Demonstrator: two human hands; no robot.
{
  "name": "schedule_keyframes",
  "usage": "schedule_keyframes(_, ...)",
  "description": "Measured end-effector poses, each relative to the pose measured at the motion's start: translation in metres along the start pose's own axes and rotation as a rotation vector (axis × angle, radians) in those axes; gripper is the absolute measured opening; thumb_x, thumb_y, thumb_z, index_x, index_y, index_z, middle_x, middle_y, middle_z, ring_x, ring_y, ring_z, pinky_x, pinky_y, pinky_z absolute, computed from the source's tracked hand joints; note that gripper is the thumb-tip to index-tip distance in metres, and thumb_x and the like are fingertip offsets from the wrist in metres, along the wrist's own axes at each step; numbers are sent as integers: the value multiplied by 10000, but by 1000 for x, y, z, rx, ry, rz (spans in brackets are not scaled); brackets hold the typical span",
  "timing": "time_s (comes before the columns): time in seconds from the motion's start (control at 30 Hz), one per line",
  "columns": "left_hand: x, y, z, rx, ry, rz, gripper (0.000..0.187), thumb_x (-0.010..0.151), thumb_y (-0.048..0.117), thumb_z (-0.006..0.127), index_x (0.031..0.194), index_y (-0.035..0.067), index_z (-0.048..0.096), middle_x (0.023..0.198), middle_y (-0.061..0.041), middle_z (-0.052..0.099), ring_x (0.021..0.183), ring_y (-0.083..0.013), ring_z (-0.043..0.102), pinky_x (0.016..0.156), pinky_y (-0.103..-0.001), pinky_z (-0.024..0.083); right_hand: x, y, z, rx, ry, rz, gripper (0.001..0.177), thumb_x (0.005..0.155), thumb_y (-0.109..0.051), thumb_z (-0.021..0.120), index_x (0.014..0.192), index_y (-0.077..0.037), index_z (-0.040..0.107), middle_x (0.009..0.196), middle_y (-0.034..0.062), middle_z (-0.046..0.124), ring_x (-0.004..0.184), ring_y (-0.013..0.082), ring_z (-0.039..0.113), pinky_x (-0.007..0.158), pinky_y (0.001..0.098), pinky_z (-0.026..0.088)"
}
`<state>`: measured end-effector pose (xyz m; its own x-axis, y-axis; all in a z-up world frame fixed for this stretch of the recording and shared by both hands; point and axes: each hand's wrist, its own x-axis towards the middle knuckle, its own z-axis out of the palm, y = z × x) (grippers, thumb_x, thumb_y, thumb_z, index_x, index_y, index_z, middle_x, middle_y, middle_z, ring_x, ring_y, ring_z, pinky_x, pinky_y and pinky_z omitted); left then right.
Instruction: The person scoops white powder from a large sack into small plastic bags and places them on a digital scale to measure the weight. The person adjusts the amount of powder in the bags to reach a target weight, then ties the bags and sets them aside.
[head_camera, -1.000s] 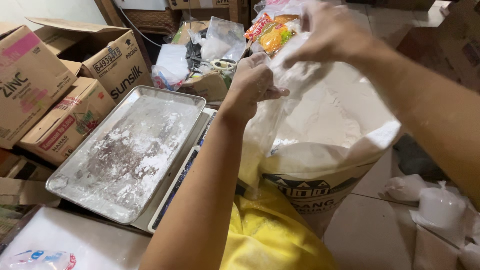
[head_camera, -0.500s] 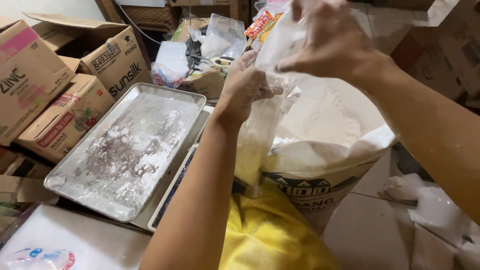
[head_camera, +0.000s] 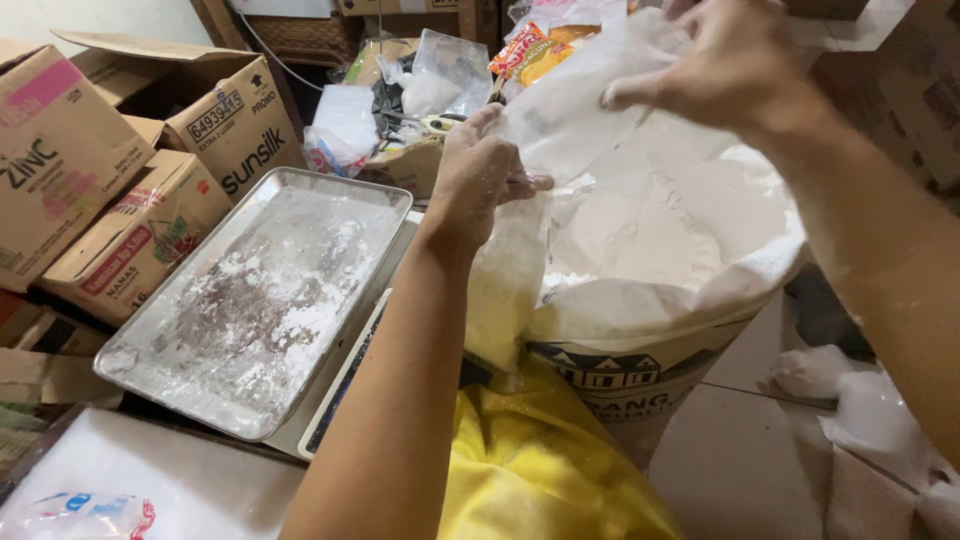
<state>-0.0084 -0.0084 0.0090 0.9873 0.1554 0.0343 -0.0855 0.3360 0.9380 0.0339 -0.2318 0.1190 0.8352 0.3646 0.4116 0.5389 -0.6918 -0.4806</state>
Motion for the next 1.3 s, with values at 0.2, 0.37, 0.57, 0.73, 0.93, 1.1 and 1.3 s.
schedule_keyframes(0.2,-1,-3,-1,12,-1,9,892,676,-49,463,1549,-21,288,862,-206,709,589,-269,739,573,-350,615,-10,39,-21,201,32,435,680,764,-199,887,1289,-5,501,1162,222,603,873,241,702,627,281,594)
schedule_keyframes(0.37,-3,-6,1,-12,-10,15,884,690,-44,462,1553,-23,273,849,-198,695,586,-269,737,581,-357,621,-30,77,-1,91,-50,625,853,680,-149,921,1381,-41,448,1235,258,631,1024,350,651,789,412,595)
schedule_keyframes(0.57,-12,-6,-1,-6,-13,45,877,695,-36,458,1553,-36,273,772,-171,668,574,-262,725,556,-341,600,-42,113,76,-567,-289,253,1162,594,-391,1001,1490,-65,337,1456,267,364,1341,429,390,1012,546,484)
schedule_keyframes(0.73,-17,3,-9,1,3,44,829,689,-29,461,1512,-51,363,805,-177,676,570,-265,730,515,-327,563,-65,147,115,-623,-164,-136,1017,643,-176,866,1527,-94,371,1326,213,459,1284,385,444,1033,514,497)
schedule_keyframes(0.93,-16,34,-23,-80,-22,43,817,640,-137,466,1456,-104,431,1401,-269,509,779,-320,766,597,-324,621,-68,190,155,-782,-202,-264,731,872,-52,626,1558,-168,403,1369,154,484,1283,339,469,1007,509,438)
schedule_keyframes(1.1,-22,63,-37,-53,-29,51,822,630,-188,439,1448,-102,430,1597,-199,383,897,-388,760,615,-270,620,-45,164,168,-611,-365,45,881,785,-219,756,1546,-124,323,1398,220,430,1311,430,407,993,607,422)
schedule_keyframes(1.3,-14,72,-64,11,-17,116,793,640,-149,457,1432,-107,487,1595,-197,447,779,-296,737,626,-277,598,-12,56,121,704,-456,647,671,1031,-552,328,1439,-34,454,1201,274,613,1095,378,673,871,469,597)
